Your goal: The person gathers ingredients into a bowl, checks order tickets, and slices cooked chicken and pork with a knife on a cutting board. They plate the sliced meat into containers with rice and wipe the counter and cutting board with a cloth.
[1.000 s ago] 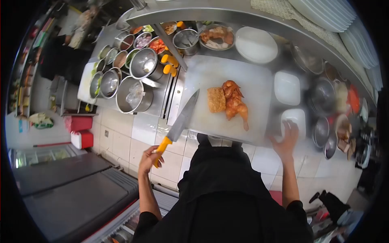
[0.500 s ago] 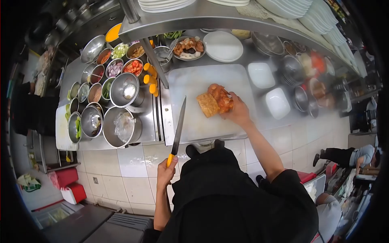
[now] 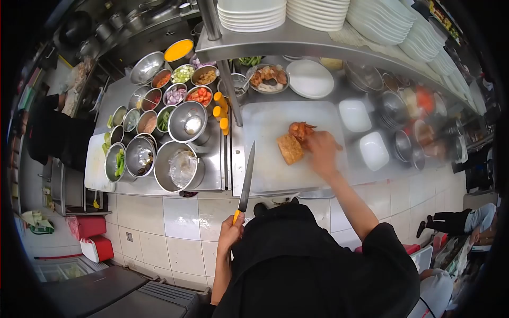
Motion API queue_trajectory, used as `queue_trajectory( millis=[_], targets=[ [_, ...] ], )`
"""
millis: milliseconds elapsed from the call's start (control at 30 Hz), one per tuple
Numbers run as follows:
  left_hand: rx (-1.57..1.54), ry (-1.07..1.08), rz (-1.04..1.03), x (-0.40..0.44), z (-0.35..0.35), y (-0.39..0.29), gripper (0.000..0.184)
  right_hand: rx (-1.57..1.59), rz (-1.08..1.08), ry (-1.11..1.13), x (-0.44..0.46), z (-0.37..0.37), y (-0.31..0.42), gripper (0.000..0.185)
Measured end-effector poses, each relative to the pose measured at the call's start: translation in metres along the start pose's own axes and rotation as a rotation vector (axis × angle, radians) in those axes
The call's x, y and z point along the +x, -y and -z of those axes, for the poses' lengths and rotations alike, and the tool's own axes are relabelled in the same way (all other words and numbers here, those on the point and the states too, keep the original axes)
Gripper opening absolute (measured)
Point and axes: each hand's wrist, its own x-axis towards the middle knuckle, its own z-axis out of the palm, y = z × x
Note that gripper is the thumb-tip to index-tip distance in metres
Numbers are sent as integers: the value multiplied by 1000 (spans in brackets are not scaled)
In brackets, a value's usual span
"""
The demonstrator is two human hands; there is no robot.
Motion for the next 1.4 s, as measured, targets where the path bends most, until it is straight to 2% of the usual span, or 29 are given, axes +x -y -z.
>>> queue_trajectory(
  millis=[100,200,333,533,633,733,833,933,1033,1133,1200,1300,1400],
  targets=[
    [-41,-53,-12,-4,-4,-4,51,269,-145,103,-9,-17,34,65],
    [-90,-95,4,-16,-2,-16,52,378,-232,-6,7,-33,52,62],
    [-157,-182,-22,-22,-10,-28,49,458,-299,-22,47,-79,82,52],
    [-126,-176,-60,-24,-15,-36,49,377,-241,148,87,-64,99,50],
    [-177,-204,-64,-30,-20,-35,47,460,-224,-1,66,-63,97,51],
    [-223,-253,-83,-33,-31,-30,45,414,-279,99,42,-42,93,51],
    [-249,-264,-82,-34,-33,-26,45,297,-59,61,20,-27,56,47],
    [-252,-223,-79,-30,-28,-14,45,190,-95,32,18,8,38,45],
    [-233,-212,-76,-30,-25,-15,46,291,-69,315,8,-6,27,39],
    [-226,-200,-98,-23,-27,-14,47,377,-21,96,8,-66,45,32],
    [-219,-189,-106,-20,-26,-17,47,432,-139,81,25,-82,61,27],
    [-202,-169,-104,-20,-30,-24,47,365,-168,10,53,-115,76,22],
    [-174,-180,-129,-18,-34,-27,47,332,-134,165,80,-100,75,20]
  ],
)
